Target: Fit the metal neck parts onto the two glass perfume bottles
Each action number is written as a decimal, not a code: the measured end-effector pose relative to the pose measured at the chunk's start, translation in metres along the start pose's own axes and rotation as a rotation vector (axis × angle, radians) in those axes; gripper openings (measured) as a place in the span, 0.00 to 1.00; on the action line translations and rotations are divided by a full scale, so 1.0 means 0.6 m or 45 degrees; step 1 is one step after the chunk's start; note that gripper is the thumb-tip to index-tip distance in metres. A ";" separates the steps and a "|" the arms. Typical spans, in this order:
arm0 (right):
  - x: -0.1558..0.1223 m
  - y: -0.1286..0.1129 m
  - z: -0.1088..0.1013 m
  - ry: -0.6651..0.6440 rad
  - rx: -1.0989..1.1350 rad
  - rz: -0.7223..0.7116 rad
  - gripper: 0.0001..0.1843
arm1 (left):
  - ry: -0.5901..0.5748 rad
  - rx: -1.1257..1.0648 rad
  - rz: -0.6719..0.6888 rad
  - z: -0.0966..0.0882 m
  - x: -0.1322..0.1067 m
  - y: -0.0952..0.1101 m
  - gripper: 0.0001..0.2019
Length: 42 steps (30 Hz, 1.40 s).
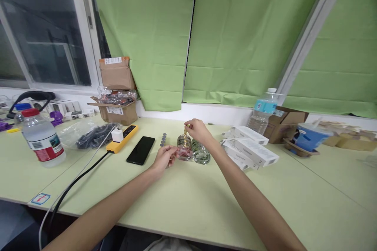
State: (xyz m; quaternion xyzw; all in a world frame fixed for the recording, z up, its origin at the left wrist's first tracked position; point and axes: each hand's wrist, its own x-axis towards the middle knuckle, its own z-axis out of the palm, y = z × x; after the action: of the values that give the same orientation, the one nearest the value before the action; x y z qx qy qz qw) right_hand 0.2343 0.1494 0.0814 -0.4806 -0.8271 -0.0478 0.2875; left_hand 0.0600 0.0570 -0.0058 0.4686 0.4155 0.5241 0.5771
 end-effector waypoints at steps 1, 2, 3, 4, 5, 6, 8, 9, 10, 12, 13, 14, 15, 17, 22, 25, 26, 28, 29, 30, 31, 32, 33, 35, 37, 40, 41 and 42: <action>0.000 0.000 0.001 -0.006 0.001 -0.007 0.16 | -0.004 0.003 0.001 0.000 0.000 -0.001 0.17; -0.001 0.000 0.002 -0.016 0.004 -0.013 0.16 | -0.007 0.004 0.004 0.000 0.001 -0.001 0.17; -0.002 0.000 0.003 -0.031 0.008 -0.017 0.15 | -0.008 0.005 0.007 0.000 0.001 -0.002 0.17; -0.002 -0.001 0.004 -0.050 0.014 -0.019 0.15 | -0.010 0.006 0.009 0.000 0.001 -0.003 0.17; -0.003 -0.001 0.006 -0.068 0.021 -0.019 0.15 | -0.012 0.007 0.011 0.000 0.002 -0.003 0.17; -0.004 -0.001 0.007 -0.083 0.030 -0.017 0.15 | -0.012 0.007 0.014 0.000 0.002 -0.004 0.17; -0.005 -0.002 0.008 -0.100 0.048 -0.007 0.15 | -0.014 0.008 0.015 0.000 0.002 -0.005 0.17; -0.005 -0.003 0.008 -0.103 0.057 -0.001 0.15 | -0.015 0.010 0.014 0.000 0.003 -0.005 0.16; -0.005 -0.004 0.007 -0.105 0.066 0.003 0.15 | -0.015 0.012 0.013 0.000 0.002 -0.005 0.16; -0.005 -0.006 0.006 -0.113 0.081 0.013 0.14 | -0.009 0.018 0.014 0.001 0.002 -0.004 0.16; -0.006 -0.008 0.005 -0.120 0.088 0.016 0.14 | -0.007 0.021 0.016 0.001 0.001 -0.004 0.16; -0.006 -0.009 0.005 -0.127 0.096 0.016 0.14 | -0.007 0.025 0.020 0.002 0.001 -0.003 0.15; -0.006 -0.010 0.004 -0.130 0.103 0.015 0.14 | -0.009 0.029 0.023 0.002 0.001 -0.003 0.15; -0.007 -0.011 0.004 -0.132 0.120 0.009 0.13 | -0.014 0.038 0.024 0.002 0.000 -0.003 0.15; -0.007 -0.010 0.008 -0.162 0.162 0.036 0.10 | -0.013 0.060 0.012 0.001 -0.001 -0.002 0.16; -0.008 -0.007 0.012 -0.162 0.189 0.050 0.10 | -0.005 0.071 0.022 0.001 -0.002 -0.003 0.15; -0.009 -0.006 0.013 -0.159 0.200 0.052 0.10 | -0.002 0.071 0.029 0.002 -0.001 -0.004 0.15; -0.010 -0.005 0.015 -0.154 0.216 0.043 0.12 | -0.002 0.072 0.047 0.002 0.000 -0.004 0.14; -0.010 -0.004 0.016 -0.151 0.218 0.033 0.13 | 0.004 0.079 0.063 0.001 0.001 -0.004 0.14; -0.010 -0.004 0.017 -0.149 0.215 0.023 0.14 | 0.019 0.095 0.089 0.000 0.002 -0.003 0.14; -0.010 -0.004 0.017 -0.147 0.205 0.015 0.14 | 0.047 0.130 0.137 -0.003 0.003 0.000 0.14; -0.010 -0.004 0.017 -0.146 0.192 0.013 0.14 | 0.090 0.193 0.214 -0.007 0.004 0.003 0.13; -0.009 -0.004 0.017 -0.148 0.178 0.015 0.14 | 0.144 0.294 0.315 -0.011 0.004 0.008 0.13; -0.009 -0.005 0.017 -0.158 0.155 0.020 0.12 | 0.264 0.589 0.541 -0.023 0.004 0.019 0.10; -0.008 -0.006 0.015 -0.165 0.132 0.005 0.12 | 0.366 0.935 0.694 -0.037 0.002 0.031 0.08; -0.010 -0.006 0.012 -0.180 0.082 -0.036 0.12 | 0.488 1.386 0.693 -0.052 0.003 0.039 0.11; -0.010 -0.007 0.011 -0.190 0.068 -0.041 0.12 | 0.519 1.502 0.656 -0.055 0.004 0.039 0.14; -0.011 -0.007 0.010 -0.199 0.056 -0.036 0.13 | 0.540 1.597 0.610 -0.058 0.006 0.037 0.17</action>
State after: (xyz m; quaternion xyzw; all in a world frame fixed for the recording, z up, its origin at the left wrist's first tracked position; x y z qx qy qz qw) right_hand 0.2310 0.1442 0.0739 -0.4648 -0.8545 0.0041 0.2318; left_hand 0.0220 0.0647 0.0085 0.6792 0.6283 0.3784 -0.0265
